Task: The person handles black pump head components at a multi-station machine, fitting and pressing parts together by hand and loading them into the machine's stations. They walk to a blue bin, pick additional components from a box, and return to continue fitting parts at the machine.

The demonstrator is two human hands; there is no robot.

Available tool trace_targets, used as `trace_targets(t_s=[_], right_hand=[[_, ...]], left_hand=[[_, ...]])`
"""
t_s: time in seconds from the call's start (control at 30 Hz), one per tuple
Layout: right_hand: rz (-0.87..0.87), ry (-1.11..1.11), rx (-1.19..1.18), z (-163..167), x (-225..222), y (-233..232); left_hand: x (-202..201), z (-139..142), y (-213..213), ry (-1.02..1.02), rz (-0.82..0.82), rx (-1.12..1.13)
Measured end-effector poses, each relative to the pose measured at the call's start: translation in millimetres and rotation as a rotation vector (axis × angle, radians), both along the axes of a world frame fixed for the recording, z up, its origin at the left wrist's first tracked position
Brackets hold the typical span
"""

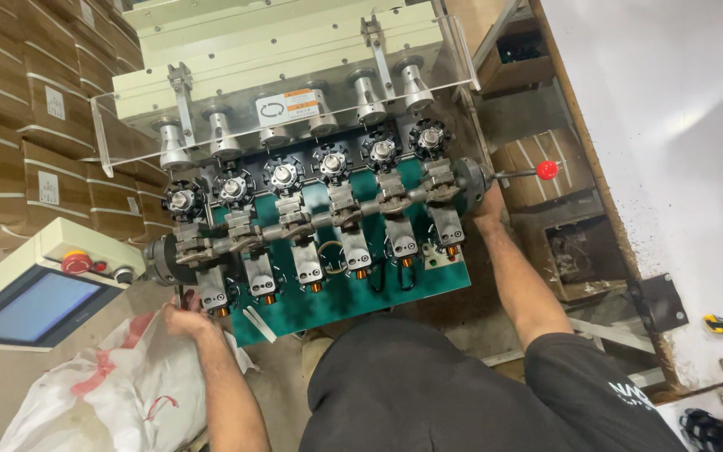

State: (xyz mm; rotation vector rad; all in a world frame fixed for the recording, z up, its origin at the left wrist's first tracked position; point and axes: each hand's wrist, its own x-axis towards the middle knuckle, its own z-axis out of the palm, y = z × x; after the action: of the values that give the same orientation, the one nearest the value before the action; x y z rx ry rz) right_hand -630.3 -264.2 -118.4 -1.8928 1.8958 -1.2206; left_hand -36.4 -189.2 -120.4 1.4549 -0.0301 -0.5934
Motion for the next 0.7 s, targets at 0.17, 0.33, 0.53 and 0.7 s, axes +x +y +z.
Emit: trace_targets(t_s=[0.17, 0.33, 0.53, 0.7], right_hand=[[-0.215, 0.021, 0.71, -13.9, -3.3, 46.4], [0.061, 0.237, 0.364, -44.3, 34.7, 126.1], [-0.08, 0.465, 0.576, -60.1, 63.9, 131.7], [0.051, 0.505, 0.543, -55.5, 105.0, 128.5]], left_hand=[[1.0, 3.4, -0.6, 0.054, -0.007, 0.016], [2.5, 2.2, -1.1, -0.013, -0.03, -0.004], [7.2, -0.9, -4.4, -0.003, -0.048, 0.04], [12.2, -1.8, -0.3, -0.01, -0.071, 0.024]])
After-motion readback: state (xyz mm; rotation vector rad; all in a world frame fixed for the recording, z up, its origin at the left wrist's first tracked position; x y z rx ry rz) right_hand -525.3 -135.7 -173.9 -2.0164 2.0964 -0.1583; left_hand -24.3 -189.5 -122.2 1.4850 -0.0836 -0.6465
